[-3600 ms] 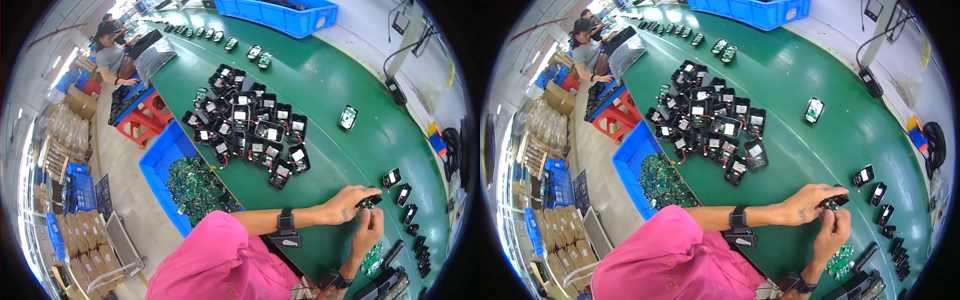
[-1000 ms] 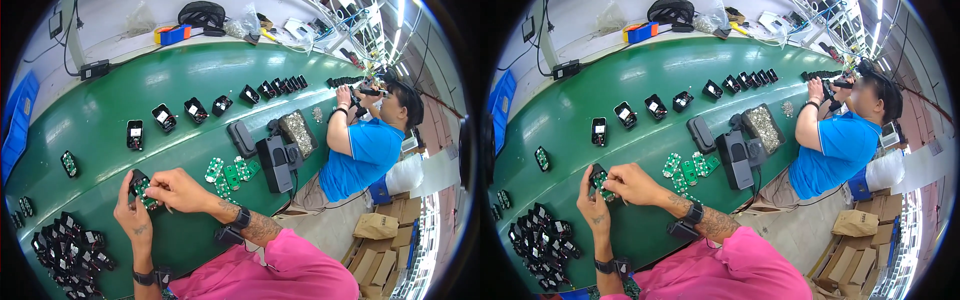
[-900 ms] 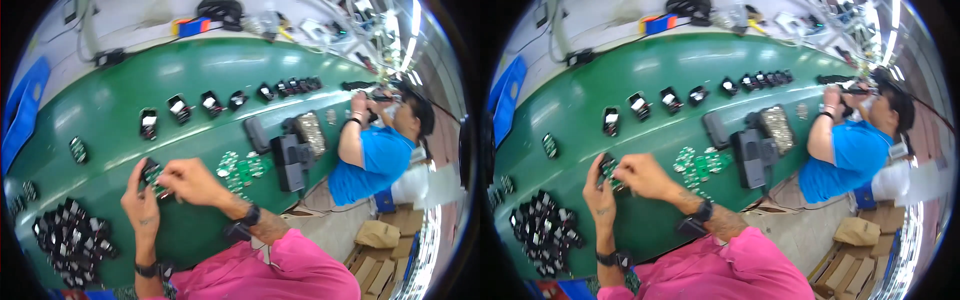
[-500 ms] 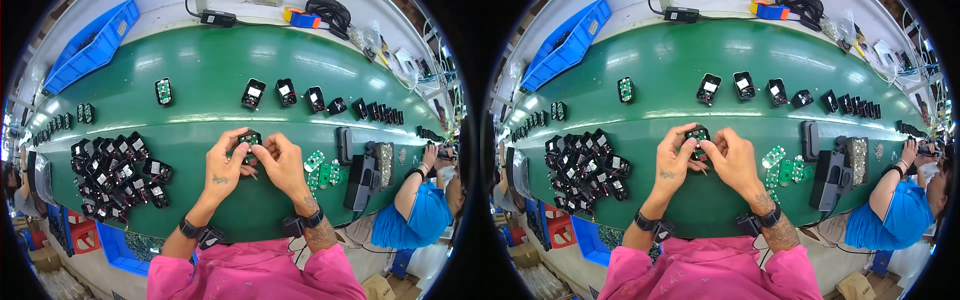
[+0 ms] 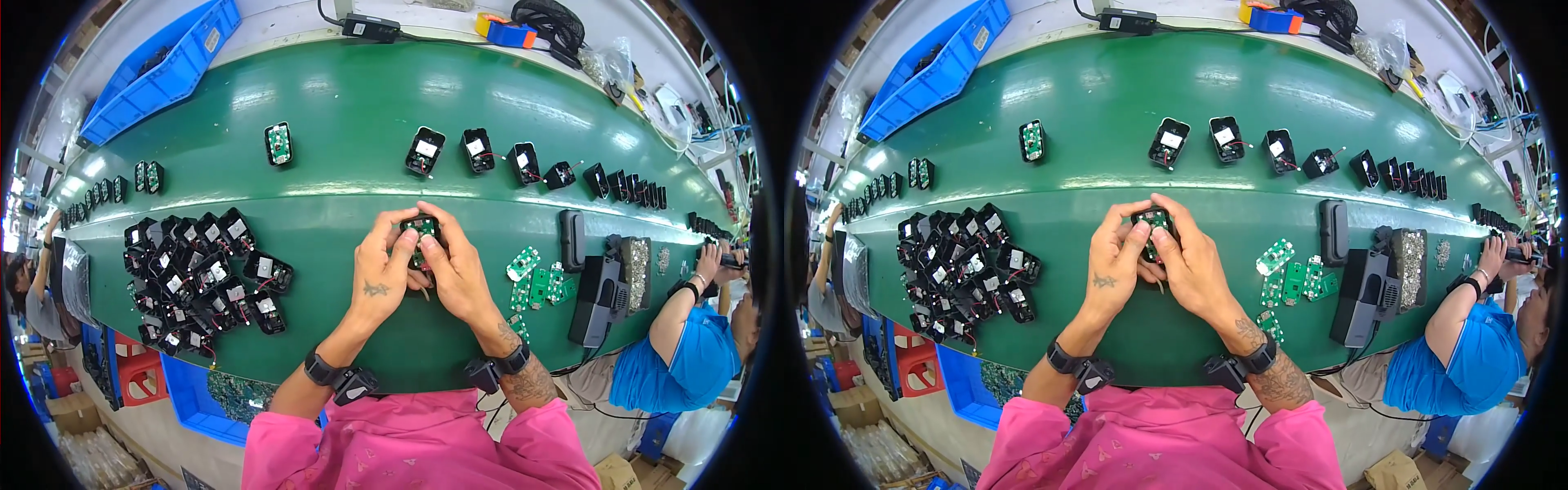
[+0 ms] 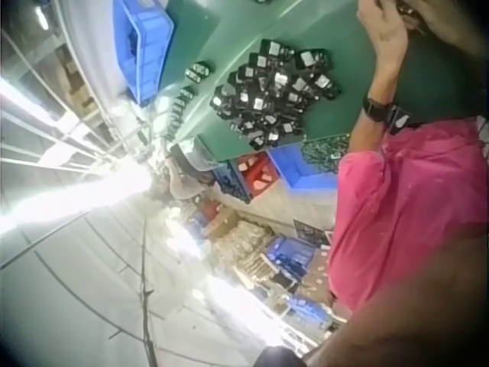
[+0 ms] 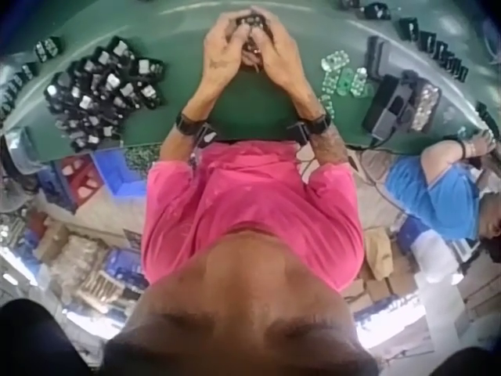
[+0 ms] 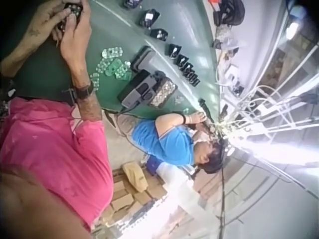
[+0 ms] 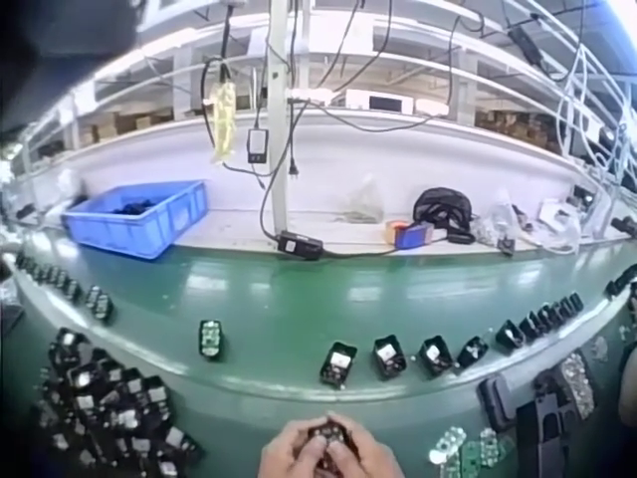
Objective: The person assembles electronic devices by hand, picking up a black plastic housing and a green circuit board, fitting the board into the housing, and pressing them together. The person then places the assembled device onto the green conveyor belt and repeats the process.
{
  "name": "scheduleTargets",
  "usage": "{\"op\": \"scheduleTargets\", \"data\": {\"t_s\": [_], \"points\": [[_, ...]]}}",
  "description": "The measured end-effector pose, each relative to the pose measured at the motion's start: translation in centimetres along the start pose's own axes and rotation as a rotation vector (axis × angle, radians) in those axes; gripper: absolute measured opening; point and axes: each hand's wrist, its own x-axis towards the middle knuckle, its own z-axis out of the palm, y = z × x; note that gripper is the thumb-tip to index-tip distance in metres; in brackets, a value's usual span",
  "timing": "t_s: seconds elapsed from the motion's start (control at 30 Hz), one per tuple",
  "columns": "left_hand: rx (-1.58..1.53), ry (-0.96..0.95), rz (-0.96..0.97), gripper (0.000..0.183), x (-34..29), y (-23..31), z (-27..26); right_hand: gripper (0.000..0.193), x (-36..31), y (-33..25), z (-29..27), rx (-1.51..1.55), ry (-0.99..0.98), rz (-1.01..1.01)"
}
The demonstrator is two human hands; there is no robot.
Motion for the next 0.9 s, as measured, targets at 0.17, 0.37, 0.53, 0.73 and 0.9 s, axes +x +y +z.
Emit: {"op": "scheduleTargets", "data": {"t_s": [0.17, 0.37, 0.53, 0.73, 0.9], "points": [[0.076, 0.009, 0.039, 0.029, 0.1, -0.2, 0.1, 0.045, 0.0, 0.5, 0.3, 0.103, -0.002, 0.062], [0.130, 0.005, 0.147, 0.028, 0.1, -0.2, 0.0, 0.045, 0.1, 0.2, 0.7, 0.319, 0.036, -0.011], [0.147, 0.033, 0.175, 0.026, -0.4, 0.6, 0.3, 0.041, 0.0, 1.0, 1.3, 0.387, 0.077, -0.096], [0.215, 0.090, 0.306, 0.025, -0.5, 0.0, 0.3, 0.040, -0.2, 1.4, 2.1, 0.347, 0.121, -0.099], [0.329, 0.102, 0.509, 0.026, 0.8, -0.5, 0.3, 0.050, 0.1, 0.5, 1.0, 0.131, 0.171, -0.106]]}}
